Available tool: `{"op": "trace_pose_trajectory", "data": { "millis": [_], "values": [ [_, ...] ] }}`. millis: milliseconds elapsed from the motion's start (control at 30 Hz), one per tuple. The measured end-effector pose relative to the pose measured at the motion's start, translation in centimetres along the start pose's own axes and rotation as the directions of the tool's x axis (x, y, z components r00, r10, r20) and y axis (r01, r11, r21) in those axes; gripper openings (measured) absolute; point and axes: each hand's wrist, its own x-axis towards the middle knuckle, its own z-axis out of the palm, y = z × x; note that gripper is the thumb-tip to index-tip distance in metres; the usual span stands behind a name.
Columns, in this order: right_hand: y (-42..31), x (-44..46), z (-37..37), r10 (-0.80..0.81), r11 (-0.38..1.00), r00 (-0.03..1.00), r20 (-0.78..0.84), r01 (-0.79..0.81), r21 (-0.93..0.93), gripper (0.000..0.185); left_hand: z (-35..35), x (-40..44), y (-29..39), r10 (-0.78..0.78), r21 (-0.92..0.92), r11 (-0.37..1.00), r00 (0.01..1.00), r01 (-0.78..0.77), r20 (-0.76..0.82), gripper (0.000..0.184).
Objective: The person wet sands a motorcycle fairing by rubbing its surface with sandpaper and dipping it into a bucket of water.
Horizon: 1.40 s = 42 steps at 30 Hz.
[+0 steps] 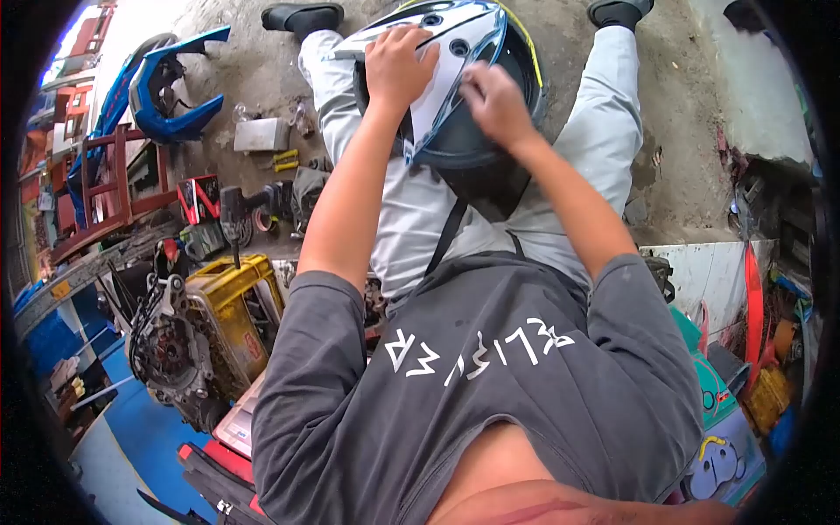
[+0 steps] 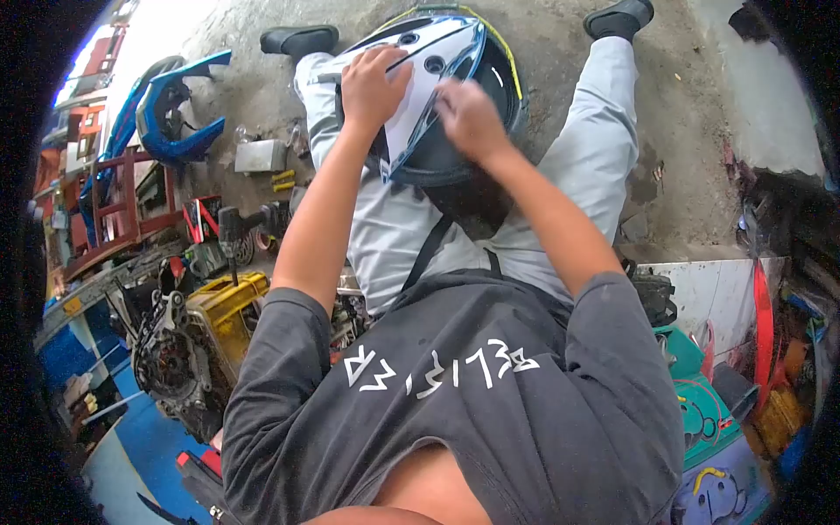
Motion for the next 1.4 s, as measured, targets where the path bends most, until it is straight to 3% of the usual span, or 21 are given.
{"op": "trace_pose_trajectory", "data": {
  "millis": [33, 133, 233, 267, 367, 433, 467, 500, 567, 633, 700, 733, 767, 833, 900, 1033, 1067, 1100, 1233, 1333, 1400],
  "values": [
    [0.8, 1.2, -0.3, 0.106, 0.994, 0.994, -0.031, -0.106, -0.007, 0.025, -0.2, 0.1, 0.0, 0.004, 0.000, 1.000, 1.000, -0.004, 0.000, 0.028],
    [2.4, 3.6, -0.7, 0.110, 0.993, 0.982, -0.154, -0.114, -0.013, 0.030, -0.3, 0.1, 0.1, -0.008, 0.003, 1.000, 1.000, 0.008, -0.012, 0.029],
    [0.2, 1.5, 0.7, 0.000, 0.986, 0.996, -0.087, -0.015, -0.167, 0.033, -0.1, 0.2, 0.1, -0.013, -0.005, 1.000, 1.000, 0.013, -0.026, 0.028],
    [-0.9, 0.0, 0.9, 0.040, 0.993, 0.999, 0.007, -0.039, -0.114, 0.032, -0.1, 0.1, 0.0, -0.019, -0.004, 1.000, 1.000, 0.019, -0.022, 0.027],
    [-2.2, -2.2, 0.6, -0.212, 0.977, 0.975, 0.062, 0.211, 0.023, 0.019, 0.5, 0.2, -0.7, -0.018, 0.015, 1.000, 1.000, 0.018, -0.021, 0.027],
    [-0.7, -1.4, 1.1, -0.195, 0.980, 0.980, -0.037, 0.197, 0.033, 0.016, 0.6, 0.1, -0.9, -0.017, 0.047, 0.999, 1.000, 0.017, 0.004, 0.027],
    [0.8, -0.5, 0.9, -0.188, 0.978, 0.982, -0.016, 0.186, -0.091, 0.016, -1.8, 0.7, 1.5, -0.077, -0.079, 0.994, 0.996, 0.079, 0.035, 0.023],
    [1.4, 0.7, 0.3, -0.136, 0.979, 0.988, -0.068, 0.123, -0.164, 0.015, -1.7, 0.6, 1.5, -0.054, -0.074, 0.996, 0.999, 0.054, 0.010, 0.022],
    [3.7, 2.8, 0.4, -0.077, 0.989, 0.973, -0.219, 0.047, -0.142, 0.014, -1.8, 0.5, 1.6, -0.073, -0.077, 0.994, 0.997, 0.075, 0.026, 0.023],
    [2.1, 3.0, 0.3, -0.058, 0.975, 0.979, -0.196, 0.014, -0.220, 0.013, -1.6, 0.4, 1.5, -0.070, -0.069, 0.995, 0.998, 0.070, -0.001, 0.022],
    [0.0, 1.5, 0.8, -0.081, 0.969, 0.995, -0.052, 0.066, -0.236, 0.014, -1.8, 0.6, 1.4, -0.082, -0.091, 0.992, 0.997, 0.081, 0.000, 0.022],
    [-2.0, -0.6, 1.0, -0.278, 0.949, 0.957, 0.082, 0.287, -0.131, 0.009, -2.0, 1.0, 1.4, -0.092, -0.119, 0.988, 0.996, 0.093, 0.012, 0.022],
    [-2.3, -1.4, 1.2, -0.334, 0.943, 0.939, 0.081, 0.334, 0.013, 0.011, -2.1, 0.9, 1.6, -0.106, -0.147, 0.983, 0.994, 0.110, 0.035, 0.022],
    [-1.7, -1.0, 0.4, -0.231, 0.972, 0.967, 0.111, 0.224, 0.064, 0.011, -2.2, 1.0, 1.7, -0.086, -0.145, 0.986, 0.996, 0.084, -0.007, 0.021],
    [0.6, 0.8, 0.0, -0.225, 0.968, 0.974, 0.021, 0.226, -0.111, 0.013, -2.3, 0.8, 2.0, -0.080, -0.132, 0.988, 0.997, 0.077, -0.015, 0.021],
    [4.5, 4.9, -0.1, 0.005, 0.983, 0.985, -0.170, -0.036, -0.179, 0.016, -2.0, 0.6, 1.7, -0.094, -0.120, 0.988, 0.995, 0.097, 0.028, 0.024],
    [4.4, 5.0, -0.1, -0.078, 0.974, 0.986, -0.145, 0.045, -0.221, 0.015, -0.2, 0.2, -0.2, -0.010, 0.009, 1.000, 1.000, 0.010, -0.011, 0.029],
    [3.7, 4.9, -0.1, -0.160, 0.957, 0.980, -0.116, 0.125, -0.261, 0.015, -0.1, 0.0, -0.4, -0.005, 0.013, 1.000, 1.000, 0.006, -0.017, 0.029],
    [-1.2, 1.0, 0.6, -0.138, 0.976, 0.988, 0.065, 0.147, -0.158, 0.013, -0.2, 0.2, -0.4, -0.011, 0.000, 1.000, 1.000, 0.011, -0.024, 0.031],
    [-2.0, 0.6, 0.4, -0.101, 0.985, 0.989, 0.103, 0.114, -0.126, 0.019, -0.4, 0.0, -0.2, 0.012, 0.009, 1.000, 1.000, -0.012, -0.020, 0.034],
    [0.0, 2.3, 0.2, -0.107, 0.973, 0.994, 0.027, 0.110, -0.204, 0.015, -0.5, 0.1, -0.1, 0.033, 0.021, 0.999, 0.999, -0.032, -0.022, 0.036]
  ]
}}
